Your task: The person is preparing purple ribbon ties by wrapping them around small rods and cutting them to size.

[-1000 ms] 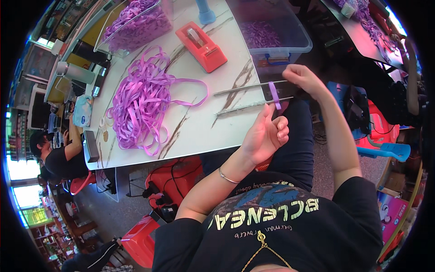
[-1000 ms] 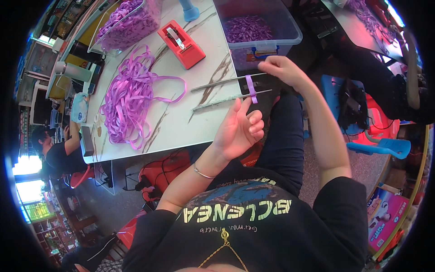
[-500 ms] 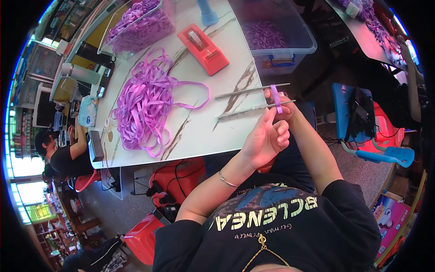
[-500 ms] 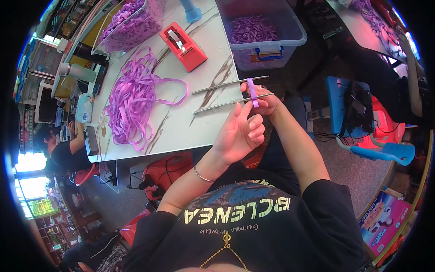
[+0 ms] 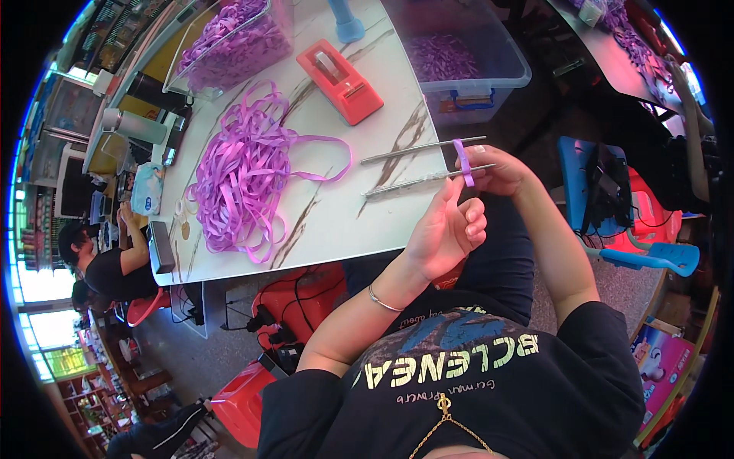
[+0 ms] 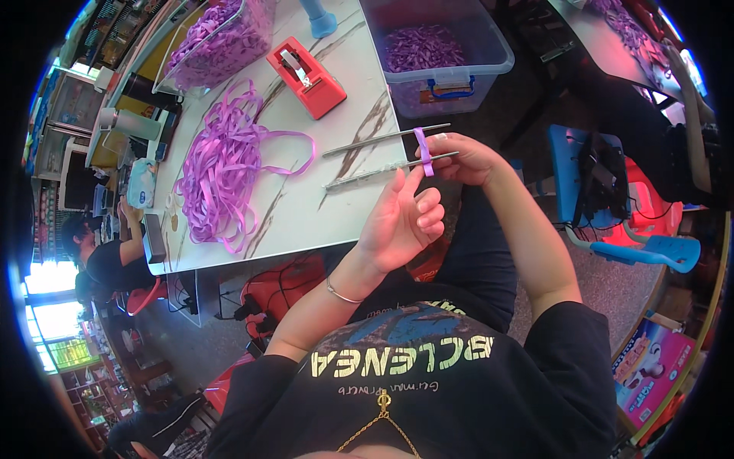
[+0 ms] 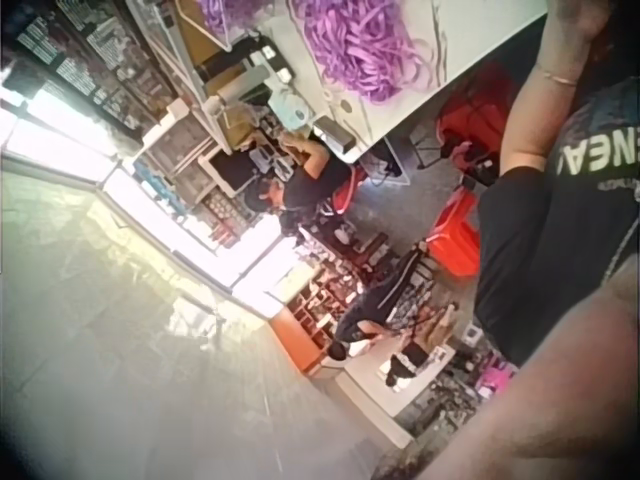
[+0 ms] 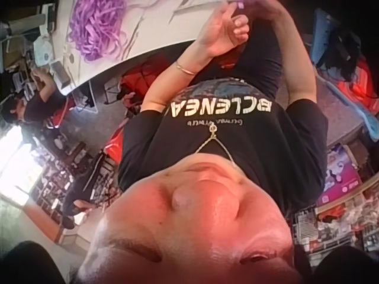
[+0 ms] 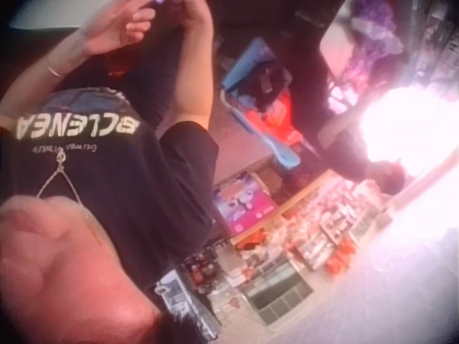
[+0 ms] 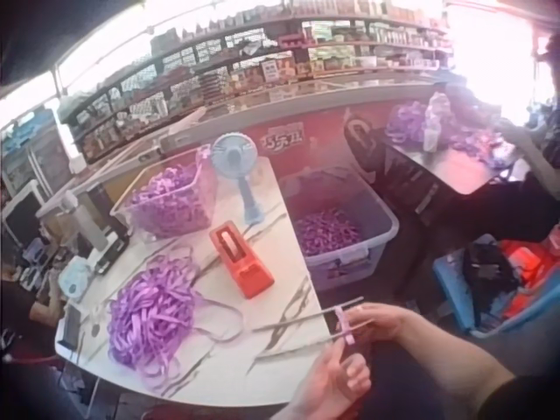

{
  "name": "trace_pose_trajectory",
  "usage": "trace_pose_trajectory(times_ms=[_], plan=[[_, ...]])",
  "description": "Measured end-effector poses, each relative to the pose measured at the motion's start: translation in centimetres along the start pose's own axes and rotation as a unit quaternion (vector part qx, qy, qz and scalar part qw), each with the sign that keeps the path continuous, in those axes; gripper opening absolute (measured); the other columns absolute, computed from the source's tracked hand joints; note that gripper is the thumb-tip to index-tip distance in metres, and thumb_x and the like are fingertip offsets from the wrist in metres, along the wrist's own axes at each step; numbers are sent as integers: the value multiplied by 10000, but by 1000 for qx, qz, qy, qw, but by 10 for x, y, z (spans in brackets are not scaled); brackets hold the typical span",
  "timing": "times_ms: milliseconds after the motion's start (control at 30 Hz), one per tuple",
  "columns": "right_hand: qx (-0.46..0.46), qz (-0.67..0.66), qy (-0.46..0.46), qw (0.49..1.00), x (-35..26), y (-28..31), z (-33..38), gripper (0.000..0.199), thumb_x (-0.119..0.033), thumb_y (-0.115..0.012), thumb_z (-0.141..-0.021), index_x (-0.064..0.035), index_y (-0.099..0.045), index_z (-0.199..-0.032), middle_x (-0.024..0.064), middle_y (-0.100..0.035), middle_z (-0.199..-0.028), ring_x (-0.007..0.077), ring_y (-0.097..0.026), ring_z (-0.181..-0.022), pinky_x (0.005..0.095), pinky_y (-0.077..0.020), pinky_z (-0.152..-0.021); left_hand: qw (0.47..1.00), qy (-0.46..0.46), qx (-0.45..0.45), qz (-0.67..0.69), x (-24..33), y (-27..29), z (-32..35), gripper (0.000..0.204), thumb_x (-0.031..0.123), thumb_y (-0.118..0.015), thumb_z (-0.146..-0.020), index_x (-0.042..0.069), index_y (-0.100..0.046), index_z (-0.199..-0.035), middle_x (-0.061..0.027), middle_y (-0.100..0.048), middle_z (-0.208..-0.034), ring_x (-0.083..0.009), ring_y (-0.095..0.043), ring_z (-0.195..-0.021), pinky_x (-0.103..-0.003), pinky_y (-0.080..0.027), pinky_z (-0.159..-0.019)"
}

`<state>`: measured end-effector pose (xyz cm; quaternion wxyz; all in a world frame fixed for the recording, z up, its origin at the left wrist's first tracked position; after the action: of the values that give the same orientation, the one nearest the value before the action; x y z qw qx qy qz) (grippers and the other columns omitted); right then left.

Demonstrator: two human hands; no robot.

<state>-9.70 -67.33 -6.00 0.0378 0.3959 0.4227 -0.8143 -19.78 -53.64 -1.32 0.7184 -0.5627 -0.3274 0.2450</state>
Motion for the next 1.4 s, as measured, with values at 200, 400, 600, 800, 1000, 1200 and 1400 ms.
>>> trace_pose_trajectory(times_ms=[200, 400, 600, 800, 1000, 1200, 1400], plan=[[98, 43, -69, 992, -31, -10, 25, 457, -399, -416, -930, 13, -611, -965, -94, -409, -615, -10, -280, -481, 124, -193, -405, 1000, 1, -2, 14, -2, 1, 2, 465, 463, -409, -920, 225, -267, -1294, 12, -411, -699, -102, -416, -621, -233, -360, -617], [166, 317, -33, 933, -43, -38, 34, 421, -382, -476, -906, -8, -663, -961, -112, -375, -590, -6, -278, -495, 151, -205, -440, 1000, 2, -2, 17, -4, 1, 2, 446, 455, -401, -924, 228, -285, -1290, 9, -415, -703, -104, -413, -619, -235, -357, -620], [220, 334, 5, 916, -35, -36, 37, 316, -330, -545, -870, -50, -688, -900, -96, -465, -587, 4, -313, -498, 174, -216, -457, 1000, 3, 7, 13, -2, -3, 3, 447, 458, -399, -925, 227, -281, -1289, 12, -404, -693, -102, -411, -615, -235, -354, -620], [208, 164, -69, 962, -16, -3, 29, 268, -291, -569, -868, -45, -642, -942, -81, -491, -621, -1, -306, -485, 154, -205, -440, 1000, 6, 19, 6, 0, -2, 1, 457, 462, -403, -923, 228, -260, -1288, 15, -398, -688, -99, -414, -616, -235, -355, -615], [42, -98, -45, 993, 24, 26, 4, 168, -202, -611, -836, -56, -611, -918, -42, -540, -682, 27, -420, -538, 170, -345, -508, 1000, 11, 11, 5, -1, -3, 0, 461, 459, -412, -921, 219, -256, -1282, 17, -397, -687, -98, -413, -614, -233, -358, -612], [42, -144, -18, 988, 45, 10, -12, 156, -207, -580, -853, -74, -579, -936, -47, -532, -684, 12, -434, -582, 153, -322, -497, 1000, 4, 3, 6, -2, 0, 1, 429, 452, -414, -922, 207, -297, -1255, 19, -395, -687, -98, -413, -615, -231, -358, -608], [-127, -152, -19, 980, 45, 13, -30, 180, -245, -560, -869, -77, -546, -934, -18, -570, -721, 58, -513, -627, 212, -408, -578, 1000, 2, 4, 4, -1, 1, 1, 407, 451, -413, -923, 202, -313, -1228, 19, -393, -686, -99, -414, -615, -231, -357, -605]])
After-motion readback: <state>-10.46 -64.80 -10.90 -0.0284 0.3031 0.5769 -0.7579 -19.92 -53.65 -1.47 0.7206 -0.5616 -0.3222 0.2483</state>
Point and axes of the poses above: each hand's wrist, its own z-axis away from the middle knuckle, its own y-axis out of the back of the hand, x = y × z, the point moved 2 cm from there along -z, towards the middle knuckle
